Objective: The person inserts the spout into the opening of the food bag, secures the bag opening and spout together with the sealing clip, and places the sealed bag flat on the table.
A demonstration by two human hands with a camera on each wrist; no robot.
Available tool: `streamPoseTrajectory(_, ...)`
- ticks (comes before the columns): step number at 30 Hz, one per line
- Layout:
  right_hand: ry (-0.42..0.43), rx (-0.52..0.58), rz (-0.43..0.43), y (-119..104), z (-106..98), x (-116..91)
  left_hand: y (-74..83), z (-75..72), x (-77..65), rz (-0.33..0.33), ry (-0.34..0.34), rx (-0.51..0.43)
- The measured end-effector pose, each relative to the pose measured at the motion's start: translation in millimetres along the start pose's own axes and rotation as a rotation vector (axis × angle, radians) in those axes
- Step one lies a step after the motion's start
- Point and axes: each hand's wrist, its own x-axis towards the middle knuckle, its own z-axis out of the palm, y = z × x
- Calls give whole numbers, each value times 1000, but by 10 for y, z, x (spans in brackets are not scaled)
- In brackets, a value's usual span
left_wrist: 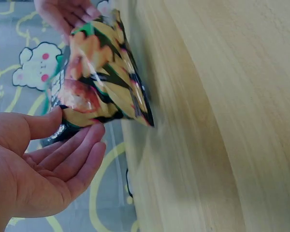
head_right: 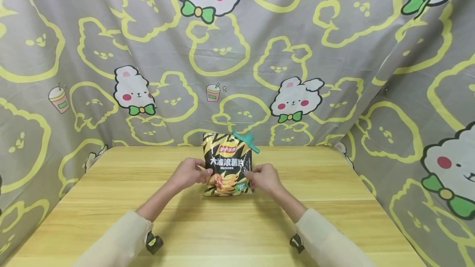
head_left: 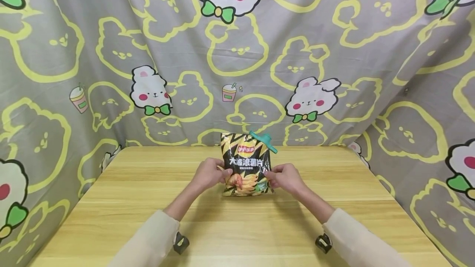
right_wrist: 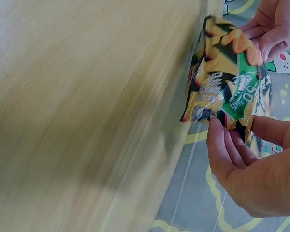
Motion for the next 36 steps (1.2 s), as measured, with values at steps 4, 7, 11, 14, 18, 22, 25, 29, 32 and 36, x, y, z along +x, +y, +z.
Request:
streamPoseTrajectory(4, -36, -22, 2, 3, -11, -28, -5, 9, -24, -1, -17, 8)
streamPoseTrajectory(7, -63, -47, -2, 5, -18, -44, -10, 15, -41, 6, -26, 15)
streamPoseTrajectory(11, -95, -65, 2, 3, -25, -44, -30, 24, -54, -2, -50, 30)
streamPoseTrajectory(14, -120, -69, 5, 13, -25, -32, -47, 32, -56, -17, -68, 37)
streamPoseTrajectory(18, -141, -64, 9, 41, -17, -18, -68, 35, -58, -24, -77, 21)
streamPoseTrajectory(22, -155, -70, 14, 73, -14, -21, -94, 38, -59, -27, -88, -5)
streamPoseTrajectory(25, -169, -66, 12, 82, -19, -33, -119, 33, -61, -38, -96, -17)
streamPoseTrajectory(29, -174, -70, -1, 78, -54, -51, -133, -10, -66, -32, -101, -2)
streamPoseTrajectory(32, -143, -107, -19, 78, -107, -66, -143, -75, -71, -15, -83, 45)
streamPoseTrajectory(36, -35, -251, -88, 104, -197, -73, -192, -172, -74, 18, -11, 168)
